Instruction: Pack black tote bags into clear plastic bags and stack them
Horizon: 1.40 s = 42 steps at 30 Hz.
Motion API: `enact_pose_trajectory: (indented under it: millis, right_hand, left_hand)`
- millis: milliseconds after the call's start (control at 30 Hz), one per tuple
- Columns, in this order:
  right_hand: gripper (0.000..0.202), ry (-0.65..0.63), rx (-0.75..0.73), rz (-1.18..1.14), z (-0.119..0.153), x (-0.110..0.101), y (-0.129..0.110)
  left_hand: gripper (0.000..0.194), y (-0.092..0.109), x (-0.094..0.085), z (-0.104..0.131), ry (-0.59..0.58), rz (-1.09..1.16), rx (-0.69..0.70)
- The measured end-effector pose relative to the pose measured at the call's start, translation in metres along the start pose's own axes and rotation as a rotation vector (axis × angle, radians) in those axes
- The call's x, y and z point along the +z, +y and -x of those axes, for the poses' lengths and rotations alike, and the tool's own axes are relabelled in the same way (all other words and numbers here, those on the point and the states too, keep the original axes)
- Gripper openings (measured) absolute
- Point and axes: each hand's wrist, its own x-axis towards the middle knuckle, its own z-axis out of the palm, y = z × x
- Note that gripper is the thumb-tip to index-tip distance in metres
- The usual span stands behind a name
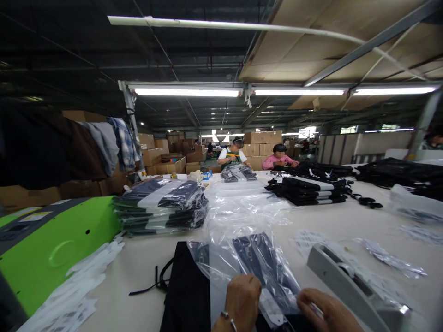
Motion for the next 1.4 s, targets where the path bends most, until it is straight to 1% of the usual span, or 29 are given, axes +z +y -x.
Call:
enact_pose_trajectory:
  millis: [67,100,167,200,267,300,333,400,433,467,500,567,600,633,700,733,800,867,967,1033,1133,1200,1333,1400]
  right_hand:
    - [0.016,-0.018,0.019,0.093,0.002,0.003,0.001]
    - [0.016,-0.016,0.012,0.129,0.002,0.006,-0.001]
    - [0.026,-0.024,-0.03,0.202,0.0,0.013,-0.006]
    - [0.029,-0.051,-0.05,0.247,-0.002,0.016,-0.01]
    - [0.031,-0.134,-0.069,0.336,-0.005,0.021,-0.016]
    - [0.03,-0.173,-0.061,0.369,-0.005,0.023,-0.018]
    - [0.028,-0.196,-0.047,0.391,-0.006,0.023,-0.018]
    - [0.031,-0.178,-0.022,0.4,-0.005,0.024,-0.015]
    - [0.031,-0.152,-0.012,0.391,-0.005,0.024,-0.013]
    - [0.028,-0.125,-0.004,0.38,-0.005,0.024,-0.011]
    - [0.022,-0.101,0.0,0.37,-0.006,0.024,-0.01]
    - [0.011,-0.059,-0.004,0.359,-0.009,0.023,-0.011]
    - [0.013,-0.035,-0.016,0.361,-0.011,0.023,-0.014]
    - [0.016,-0.009,-0.036,0.368,-0.014,0.022,-0.017]
    - [0.02,0.031,-0.083,0.386,-0.018,0.021,-0.024]
    - [0.021,0.047,-0.094,0.393,-0.019,0.02,-0.027]
    - [0.024,0.068,-0.079,0.398,-0.019,0.017,-0.033]
    - [0.025,0.078,-0.048,0.392,-0.017,0.016,-0.036]
    - [0.021,0.062,-0.039,0.413,-0.009,0.014,-0.036]
    - [0.017,0.042,-0.035,0.435,-0.001,0.01,-0.033]
    - [0.018,0.046,-0.012,0.422,0.014,-0.002,-0.023]
    - [0.02,0.063,0.003,0.398,0.025,-0.01,-0.016]
    - [0.021,0.096,0.026,0.344,0.045,-0.02,-0.005]
    - [0.021,0.122,0.077,0.302,0.055,-0.023,0.006]
  left_hand:
    - [0.023,-0.002,-0.002,0.004,0.023,-0.015,-0.032]
    - [0.021,0.0,-0.003,0.005,0.022,0.002,-0.029]
    - [0.015,0.008,-0.003,0.005,-0.013,0.046,0.011]
    - [0.021,0.012,-0.003,0.005,-0.053,0.053,0.039]
    - [0.041,0.016,-0.001,0.004,-0.156,0.017,0.094]
    - [0.043,0.017,0.001,0.004,-0.208,-0.021,0.111]
    - [0.038,0.016,0.001,0.004,-0.252,-0.056,0.122]
    - [0.022,0.013,0.002,0.004,-0.307,-0.098,0.129]
    - [0.018,0.012,0.001,0.005,-0.308,-0.096,0.127]
    - [0.018,0.012,0.0,0.005,-0.288,-0.072,0.121]
    - [0.022,0.012,-0.001,0.005,-0.25,-0.028,0.118]
    - [0.044,0.017,-0.005,0.004,-0.156,0.088,0.123]
    - [0.052,0.02,-0.006,0.003,-0.122,0.138,0.129]
    - [0.052,0.023,-0.007,0.001,-0.104,0.165,0.135]
    - [0.037,0.029,-0.008,-0.003,-0.103,0.135,0.145]
    - [0.032,0.031,-0.008,-0.005,-0.101,0.094,0.156]
    - [0.026,0.032,-0.006,-0.008,-0.077,-0.011,0.188]
    - [0.017,0.029,-0.004,-0.011,-0.037,-0.111,0.18]
    - [0.014,0.011,-0.008,-0.016,0.047,-0.221,0.053]
    - [0.015,-0.009,-0.019,-0.021,0.097,-0.267,-0.027]
    - [0.017,-0.051,-0.046,-0.024,0.155,-0.318,-0.112]
    - [0.021,-0.08,-0.066,-0.021,0.195,-0.352,-0.183]
    - [0.023,-0.13,-0.1,-0.007,0.291,-0.379,-0.374]
    - [0.023,-0.151,-0.115,0.005,0.324,-0.354,-0.488]
